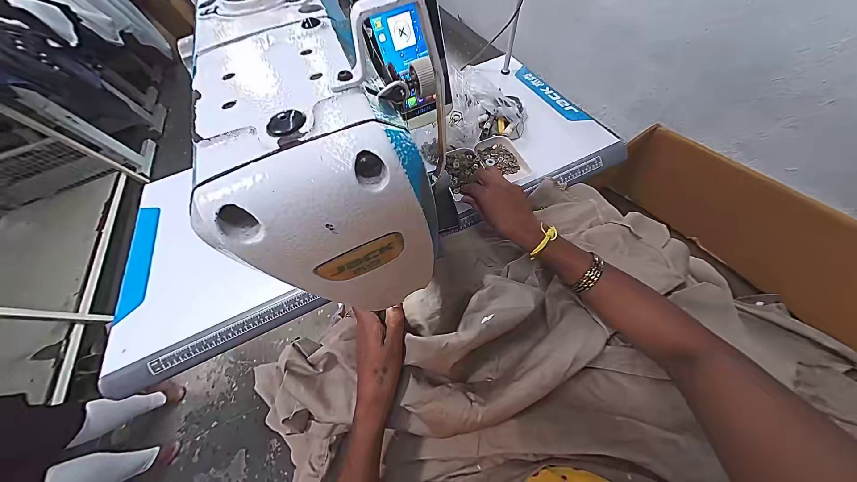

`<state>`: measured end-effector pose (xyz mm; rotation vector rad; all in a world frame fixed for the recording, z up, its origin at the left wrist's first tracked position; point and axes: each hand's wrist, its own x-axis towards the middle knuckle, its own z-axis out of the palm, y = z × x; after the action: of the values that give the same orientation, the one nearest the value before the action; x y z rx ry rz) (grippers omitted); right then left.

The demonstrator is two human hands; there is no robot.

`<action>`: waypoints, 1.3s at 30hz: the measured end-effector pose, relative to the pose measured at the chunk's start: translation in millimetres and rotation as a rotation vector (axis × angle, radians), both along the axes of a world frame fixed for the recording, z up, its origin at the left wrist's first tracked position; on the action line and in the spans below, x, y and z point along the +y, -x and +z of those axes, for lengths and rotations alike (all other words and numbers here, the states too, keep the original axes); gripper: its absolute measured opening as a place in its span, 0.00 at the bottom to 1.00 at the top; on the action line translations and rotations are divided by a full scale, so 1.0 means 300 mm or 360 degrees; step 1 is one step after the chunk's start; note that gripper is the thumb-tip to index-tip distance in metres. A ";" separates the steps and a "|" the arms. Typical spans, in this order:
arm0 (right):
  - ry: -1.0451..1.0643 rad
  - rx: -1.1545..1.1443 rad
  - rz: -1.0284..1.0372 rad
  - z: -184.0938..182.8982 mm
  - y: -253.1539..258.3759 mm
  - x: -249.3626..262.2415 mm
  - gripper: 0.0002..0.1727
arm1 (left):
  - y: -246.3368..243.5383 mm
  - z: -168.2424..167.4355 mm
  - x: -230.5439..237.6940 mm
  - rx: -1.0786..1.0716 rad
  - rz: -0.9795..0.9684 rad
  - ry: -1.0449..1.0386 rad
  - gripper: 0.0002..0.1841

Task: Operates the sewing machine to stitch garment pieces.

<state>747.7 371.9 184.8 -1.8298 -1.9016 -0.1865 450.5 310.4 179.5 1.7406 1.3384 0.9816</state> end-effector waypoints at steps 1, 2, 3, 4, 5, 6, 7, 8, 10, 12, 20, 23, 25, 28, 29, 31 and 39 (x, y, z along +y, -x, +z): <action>-0.0009 -0.0021 0.0018 -0.005 0.000 0.003 0.13 | -0.001 -0.001 0.001 -0.0003 -0.0004 -0.0008 0.29; -0.0008 -0.0034 0.0042 -0.009 0.000 0.000 0.13 | -0.001 -0.002 -0.001 -0.0007 -0.0013 -0.0007 0.29; -0.0020 -0.0053 0.0064 -0.015 -0.001 -0.004 0.13 | 0.000 -0.002 -0.004 -0.0017 -0.0021 -0.0003 0.29; -0.0051 -0.0084 0.0090 -0.021 -0.005 0.000 0.12 | -0.002 -0.001 -0.003 -0.0027 -0.0025 -0.0002 0.29; -0.0078 -0.0107 0.0114 -0.026 -0.009 0.005 0.11 | -0.003 0.000 -0.001 -0.0032 -0.0026 -0.0002 0.28; -0.0102 -0.0105 0.0138 -0.029 -0.013 0.009 0.09 | -0.002 0.000 0.000 -0.0039 -0.0031 0.0004 0.28; -0.0121 -0.0061 0.0168 -0.030 -0.018 0.011 0.08 | -0.001 0.000 0.001 -0.0044 -0.0039 0.0010 0.27; -0.0139 0.0022 0.0210 -0.028 -0.026 0.013 0.07 | -0.001 -0.001 0.003 -0.0051 -0.0042 0.0012 0.27; -0.0140 0.0222 0.0298 -0.018 -0.047 0.011 0.06 | -0.001 -0.008 0.007 -0.0092 -0.0055 0.0011 0.27; -0.0173 0.0412 0.0327 -0.005 -0.061 0.006 0.08 | 0.001 -0.011 0.019 -0.0125 -0.0064 0.0021 0.26; 0.0096 0.0913 0.0337 0.180 0.097 -0.093 0.07 | 0.033 0.063 -0.237 0.0363 -0.0743 -0.0722 0.15; -0.0478 0.0207 0.0704 0.154 0.234 -0.200 0.07 | 0.046 -0.033 -0.289 0.0364 -0.0952 -0.0723 0.22; -0.0648 -0.0210 0.0984 0.140 0.299 -0.238 0.08 | 0.059 -0.074 -0.266 0.0339 -0.0934 -0.0615 0.33; -0.0596 -0.0348 0.1053 0.146 0.342 -0.229 0.10 | 0.064 -0.062 -0.245 0.0285 -0.1038 -0.0527 0.48; -0.0550 -0.0266 0.1027 0.149 0.344 -0.227 0.09 | 0.073 -0.053 -0.236 0.0356 -0.1106 -0.0544 0.49; -0.0458 -0.0009 0.0926 0.155 0.325 -0.240 0.07 | 0.107 -0.053 -0.217 0.0611 -0.1114 -0.0697 0.32; -0.0718 -0.0247 0.1160 0.103 0.302 -0.237 0.09 | 0.322 -0.063 -0.136 0.0794 -0.0557 -0.0479 0.13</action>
<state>657.2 300.7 215.6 -0.7886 -2.2685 -0.4631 353.9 269.5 160.7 2.4668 1.1471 0.5901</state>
